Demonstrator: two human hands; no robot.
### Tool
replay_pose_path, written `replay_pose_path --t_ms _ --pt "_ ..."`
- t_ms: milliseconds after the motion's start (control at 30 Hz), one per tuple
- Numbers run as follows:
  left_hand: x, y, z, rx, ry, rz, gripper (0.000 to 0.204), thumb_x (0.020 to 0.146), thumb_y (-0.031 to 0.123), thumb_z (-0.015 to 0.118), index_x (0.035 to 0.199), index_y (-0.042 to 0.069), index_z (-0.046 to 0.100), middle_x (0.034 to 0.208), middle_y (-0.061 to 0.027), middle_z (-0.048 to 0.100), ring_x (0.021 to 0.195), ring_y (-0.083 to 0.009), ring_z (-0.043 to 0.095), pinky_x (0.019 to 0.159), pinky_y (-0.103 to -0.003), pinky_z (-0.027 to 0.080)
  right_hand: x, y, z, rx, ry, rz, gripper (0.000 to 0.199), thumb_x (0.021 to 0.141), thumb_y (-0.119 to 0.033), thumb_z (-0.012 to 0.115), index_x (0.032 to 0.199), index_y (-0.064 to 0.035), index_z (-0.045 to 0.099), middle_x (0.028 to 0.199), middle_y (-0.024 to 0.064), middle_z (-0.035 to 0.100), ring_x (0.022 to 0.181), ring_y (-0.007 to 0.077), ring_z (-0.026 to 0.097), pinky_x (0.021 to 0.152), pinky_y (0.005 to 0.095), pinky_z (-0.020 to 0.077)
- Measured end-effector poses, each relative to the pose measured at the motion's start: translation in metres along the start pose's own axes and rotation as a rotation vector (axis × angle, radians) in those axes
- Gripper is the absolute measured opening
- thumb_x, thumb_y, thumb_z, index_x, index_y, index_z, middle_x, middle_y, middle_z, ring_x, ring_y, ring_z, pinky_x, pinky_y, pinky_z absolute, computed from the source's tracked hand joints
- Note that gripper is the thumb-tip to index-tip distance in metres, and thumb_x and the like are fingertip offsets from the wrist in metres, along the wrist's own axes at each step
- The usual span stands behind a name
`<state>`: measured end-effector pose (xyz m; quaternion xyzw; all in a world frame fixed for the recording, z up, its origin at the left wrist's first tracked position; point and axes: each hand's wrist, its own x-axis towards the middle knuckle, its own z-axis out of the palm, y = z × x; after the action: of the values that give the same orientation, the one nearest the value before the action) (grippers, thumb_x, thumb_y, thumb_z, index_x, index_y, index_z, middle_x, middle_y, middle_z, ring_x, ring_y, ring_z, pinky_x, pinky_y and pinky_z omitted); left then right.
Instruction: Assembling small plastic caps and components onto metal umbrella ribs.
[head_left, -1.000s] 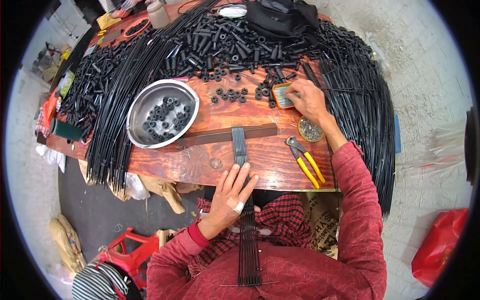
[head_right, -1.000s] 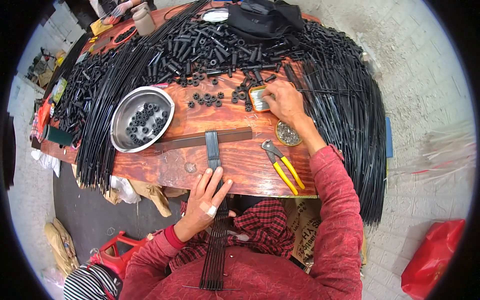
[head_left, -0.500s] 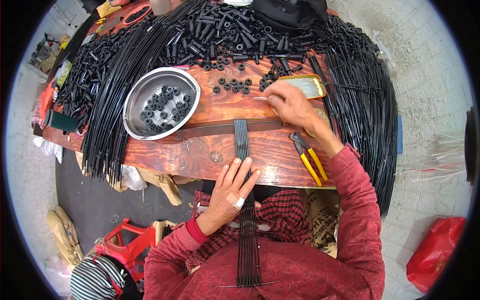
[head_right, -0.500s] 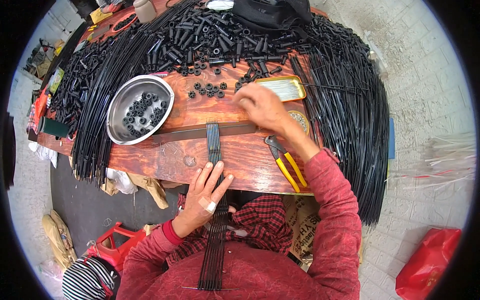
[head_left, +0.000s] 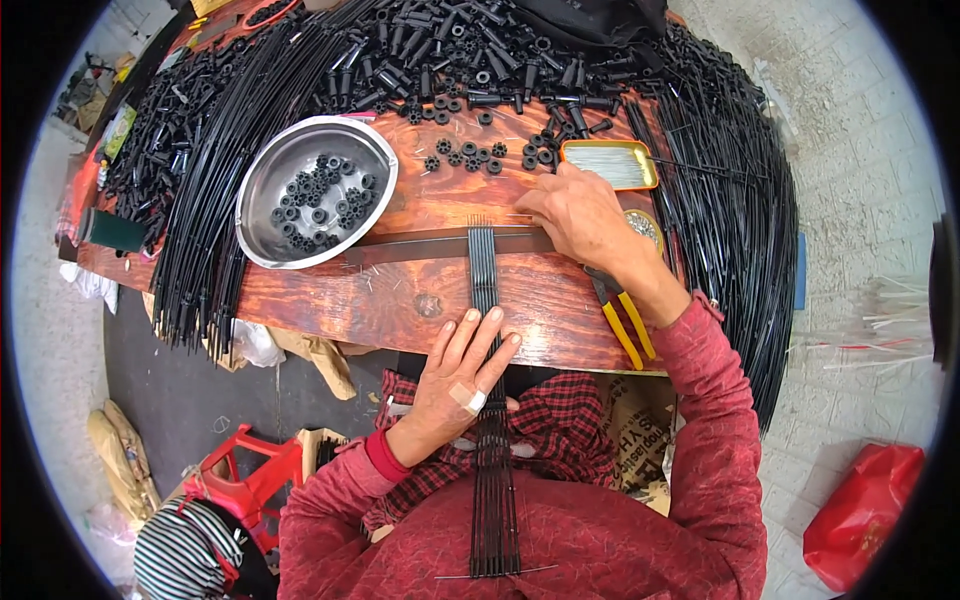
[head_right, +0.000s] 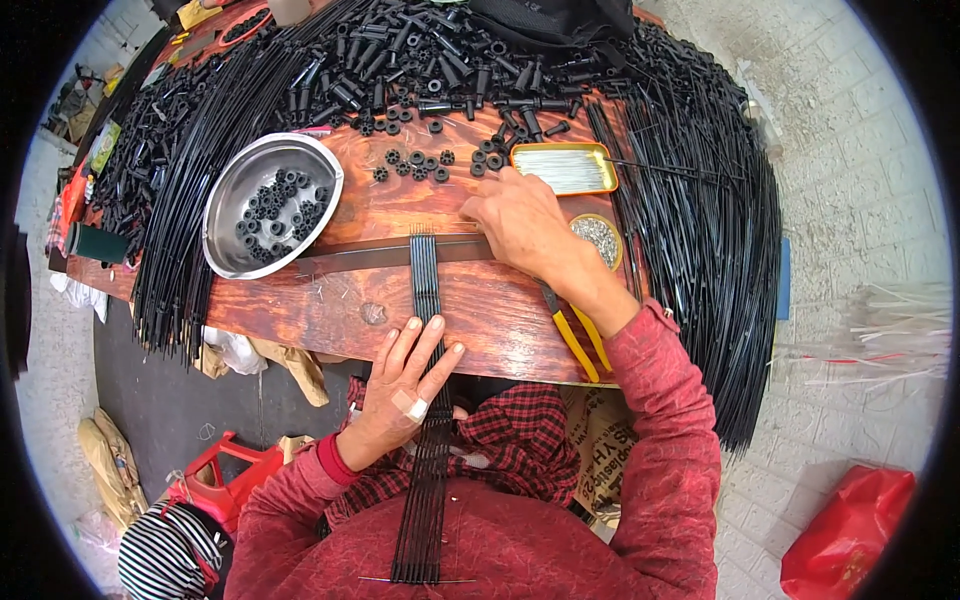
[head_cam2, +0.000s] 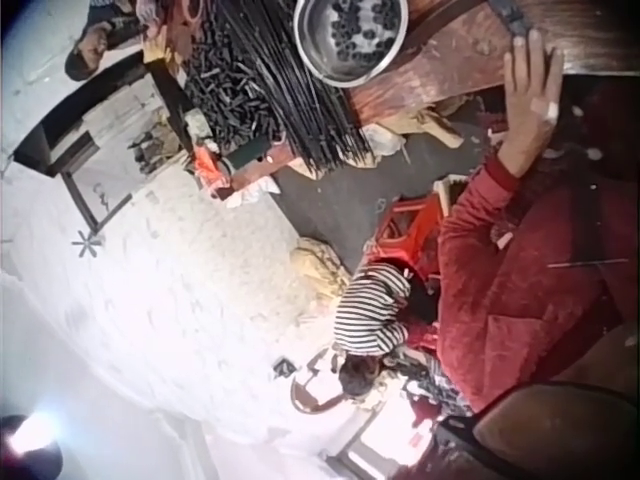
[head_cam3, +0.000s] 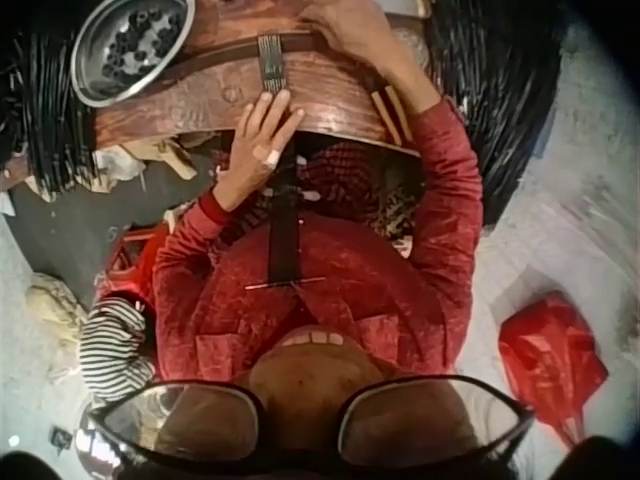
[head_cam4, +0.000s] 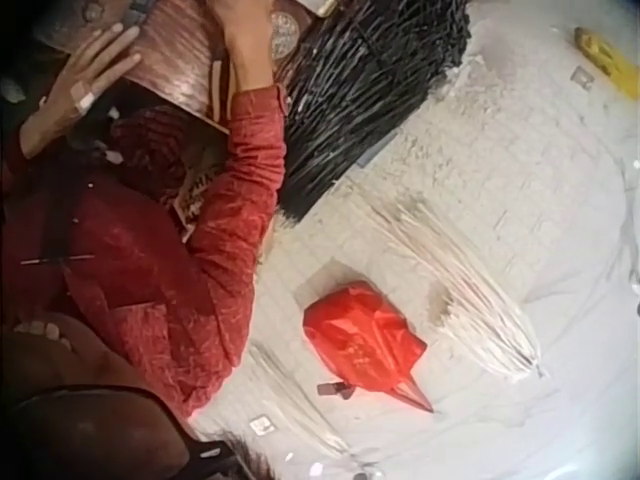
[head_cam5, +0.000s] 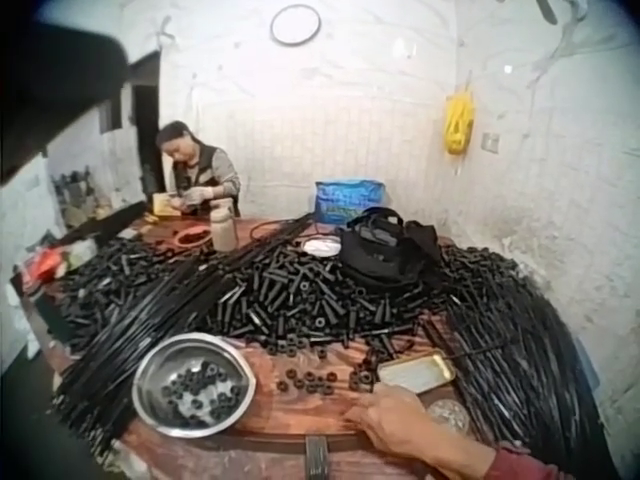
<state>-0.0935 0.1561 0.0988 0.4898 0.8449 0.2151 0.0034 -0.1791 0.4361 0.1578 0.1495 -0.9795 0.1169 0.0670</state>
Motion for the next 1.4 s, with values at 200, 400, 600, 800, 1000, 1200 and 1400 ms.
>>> replay_pose_path --t_ms 200,400,600,800,1000,1200,1400 --pt "0.001 -0.001 0.001 -0.003 -0.001 -0.004 0.081 0.082 0.059 0.063 0.149 0.016 0.047 0.159 -0.0152 0.035 0.144 -0.0356 0.033 0.119 -0.049 0.023 0.005 0.002 0.007 0.319 -0.041 0.052 0.018 0.087 -0.008 0.06 0.1 -0.0076 0.073 0.095 0.011 0.068 0.093 0.0316 0.065 0.082 0.0433 0.0515" --pt "0.001 -0.001 0.002 -0.002 0.001 0.006 0.079 0.083 0.06 0.064 0.147 0.017 0.049 0.158 -0.0168 0.036 0.144 -0.0376 0.033 0.119 -0.05 0.024 0.007 0.005 0.015 0.516 -0.081 0.072 0.019 0.09 -0.008 0.06 0.104 -0.006 0.072 0.095 0.0111 0.067 0.095 0.0314 0.065 0.084 0.0423 0.0508" --pt "0.0 -0.001 0.002 -0.014 -0.007 -0.005 0.078 0.083 0.059 0.064 0.147 0.016 0.049 0.158 -0.0167 0.036 0.144 -0.0373 0.033 0.119 -0.05 0.024 0.006 0.003 0.015 0.533 -0.114 0.13 0.023 0.09 -0.003 0.06 0.108 -0.0053 0.072 0.097 0.0098 0.066 0.095 0.0273 0.064 0.084 0.0382 0.0499" --pt "0.0 -0.001 0.003 -0.004 0.005 -0.003 0.078 0.083 0.059 0.064 0.146 0.017 0.05 0.158 -0.0164 0.037 0.144 -0.0372 0.033 0.119 -0.05 0.024 0.005 0.004 0.017 0.581 -0.084 0.098 0.024 0.09 -0.001 0.058 0.109 -0.0032 0.071 0.095 0.0093 0.064 0.092 0.024 0.062 0.083 0.0355 0.0488" --pt "0.001 -0.001 0.002 -0.005 0.005 -0.001 0.077 0.083 0.059 0.064 0.146 0.017 0.051 0.158 -0.016 0.037 0.144 -0.0367 0.033 0.119 -0.049 0.024 0.004 0.005 0.018 0.594 -0.086 0.095 0.025 0.09 -0.001 0.057 0.111 -0.0031 0.071 0.094 0.0092 0.063 0.092 0.024 0.061 0.084 0.0352 0.0482" --pt "0.001 -0.001 0.003 -0.015 0.012 -0.004 0.076 0.083 0.058 0.065 0.146 0.017 0.051 0.157 -0.0157 0.037 0.144 -0.0364 0.033 0.119 -0.049 0.024 0.006 0.004 0.018 0.581 -0.105 0.119 0.025 0.089 -0.002 0.061 0.11 -0.007 0.073 0.1 0.0099 0.068 0.097 0.0282 0.065 0.086 0.0378 0.0509" --pt "0.001 -0.001 0.003 -0.011 0.019 -0.003 0.076 0.083 0.058 0.065 0.146 0.017 0.051 0.157 -0.0154 0.038 0.143 -0.0363 0.034 0.119 -0.049 0.025 0.006 0.003 0.022 0.603 -0.085 0.104 0.024 0.089 -0.002 0.061 0.11 -0.0065 0.073 0.102 0.0101 0.069 0.099 0.0277 0.065 0.087 0.0376 0.0511"
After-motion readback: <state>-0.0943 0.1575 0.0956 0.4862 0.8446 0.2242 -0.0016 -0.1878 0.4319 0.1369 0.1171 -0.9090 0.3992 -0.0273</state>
